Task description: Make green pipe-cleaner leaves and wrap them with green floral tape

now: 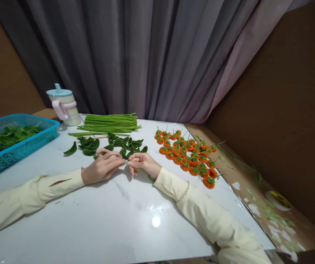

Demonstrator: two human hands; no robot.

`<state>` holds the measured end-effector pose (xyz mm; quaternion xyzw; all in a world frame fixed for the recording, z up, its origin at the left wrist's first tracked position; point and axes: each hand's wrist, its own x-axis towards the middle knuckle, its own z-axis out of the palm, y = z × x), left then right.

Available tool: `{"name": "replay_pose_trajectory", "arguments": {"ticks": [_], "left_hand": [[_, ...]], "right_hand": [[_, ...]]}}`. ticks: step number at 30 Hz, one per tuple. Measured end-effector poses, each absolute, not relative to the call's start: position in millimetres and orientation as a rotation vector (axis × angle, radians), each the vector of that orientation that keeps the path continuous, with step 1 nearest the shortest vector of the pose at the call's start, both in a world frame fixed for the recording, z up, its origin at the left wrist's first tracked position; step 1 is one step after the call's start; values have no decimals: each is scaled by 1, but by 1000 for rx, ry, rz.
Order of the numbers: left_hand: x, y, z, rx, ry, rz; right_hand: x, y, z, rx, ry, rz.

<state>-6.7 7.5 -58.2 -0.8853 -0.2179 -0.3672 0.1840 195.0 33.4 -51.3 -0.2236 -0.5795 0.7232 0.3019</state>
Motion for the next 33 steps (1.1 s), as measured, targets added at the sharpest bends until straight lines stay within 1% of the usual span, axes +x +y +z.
{"name": "replay_pose_trajectory", "arguments": {"ticks": [8,18,33], "left_hand": [[-8,7,-61,-2458,-627,-956],[-9,8,-63,-2480,-640,-946],[-7,5,-58,-2390,-575,-874]], "right_hand": [[195,36,-53,-587,-1549,1946],[195,37,-54,-564,-1548,1976],[196,37,-50,-577,-1527,2016]]}}
